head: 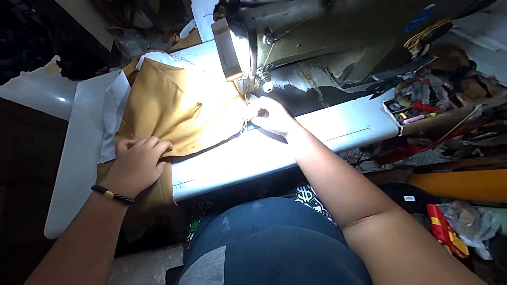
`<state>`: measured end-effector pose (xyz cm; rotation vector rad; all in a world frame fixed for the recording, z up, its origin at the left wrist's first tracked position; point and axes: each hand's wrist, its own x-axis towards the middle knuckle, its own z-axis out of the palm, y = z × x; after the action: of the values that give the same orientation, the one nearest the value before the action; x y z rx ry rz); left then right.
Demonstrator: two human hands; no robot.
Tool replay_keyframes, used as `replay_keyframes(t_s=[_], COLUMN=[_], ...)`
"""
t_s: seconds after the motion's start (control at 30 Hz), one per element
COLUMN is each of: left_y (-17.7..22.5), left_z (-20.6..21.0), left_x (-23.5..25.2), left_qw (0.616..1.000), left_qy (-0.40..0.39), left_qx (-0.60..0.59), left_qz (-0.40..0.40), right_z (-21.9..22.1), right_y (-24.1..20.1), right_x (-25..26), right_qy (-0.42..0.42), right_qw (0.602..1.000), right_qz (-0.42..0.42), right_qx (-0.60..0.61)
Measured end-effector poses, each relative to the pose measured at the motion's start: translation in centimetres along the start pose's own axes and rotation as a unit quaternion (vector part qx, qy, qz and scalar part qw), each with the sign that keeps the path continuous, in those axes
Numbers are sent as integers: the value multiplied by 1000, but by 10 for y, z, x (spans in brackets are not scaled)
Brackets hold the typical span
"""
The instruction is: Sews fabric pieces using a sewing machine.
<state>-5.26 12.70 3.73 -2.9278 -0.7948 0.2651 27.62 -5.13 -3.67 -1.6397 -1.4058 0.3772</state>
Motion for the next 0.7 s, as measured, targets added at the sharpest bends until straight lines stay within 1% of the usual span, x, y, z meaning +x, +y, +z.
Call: replay_keyframes(t_s=[0.1,0.17,0.23,0.3,0.37,0.4,0.43,0.47,0.5,0.53,0.57,0.6,0.63,0.67,0.7], left_y=[0,0,-3,-10,-11,-10,-9,-11,-15,-17,-14,-5,7,20,35], left_z=[4,4,2,-4,-19,-29,-37,-41,-41,-39,-39,-40,-43,-45,-47], left_x=[-3,-1,1,1,-3,-7,-11,-15,-18,-19,-18,-11,-1,7,14], left_qw=[999,1000,999,989,966,954,946,943,949,965,988,998,992,994,1000], left_qy=[-42,-16,34,132,239,281,310,322,307,256,153,20,-77,-82,-12], left_qx=[4,1,-18,-59,-86,-89,-81,-65,-45,-18,13,44,60,43,7], left_qz=[-1,4,3,31,44,43,42,47,55,49,5,-51,-78,-64,-14], right_z=[-3,-6,-7,-9,-15,-18,-15,-9,2,12,19,24,24,20,15], right_y=[-10,-19,-27,-33,-55,-68,-66,-66,-70,-75,-79,-79,-78,-77,-78], right_x=[0,2,6,10,11,9,1,-14,-34,-56,-74,-88,-95,-94,-90], right_qy=[1,-7,-15,-16,-11,-9,-7,0,5,-5,-29,-52,-63,-70,-73], right_qw=[997,992,985,974,947,924,909,891,868,851,842,841,845,856,876], right_qz=[35,92,147,199,293,340,351,352,352,350,344,329,318,314,314], right_qx=[69,82,86,105,130,176,225,286,349,391,414,426,426,404,359])
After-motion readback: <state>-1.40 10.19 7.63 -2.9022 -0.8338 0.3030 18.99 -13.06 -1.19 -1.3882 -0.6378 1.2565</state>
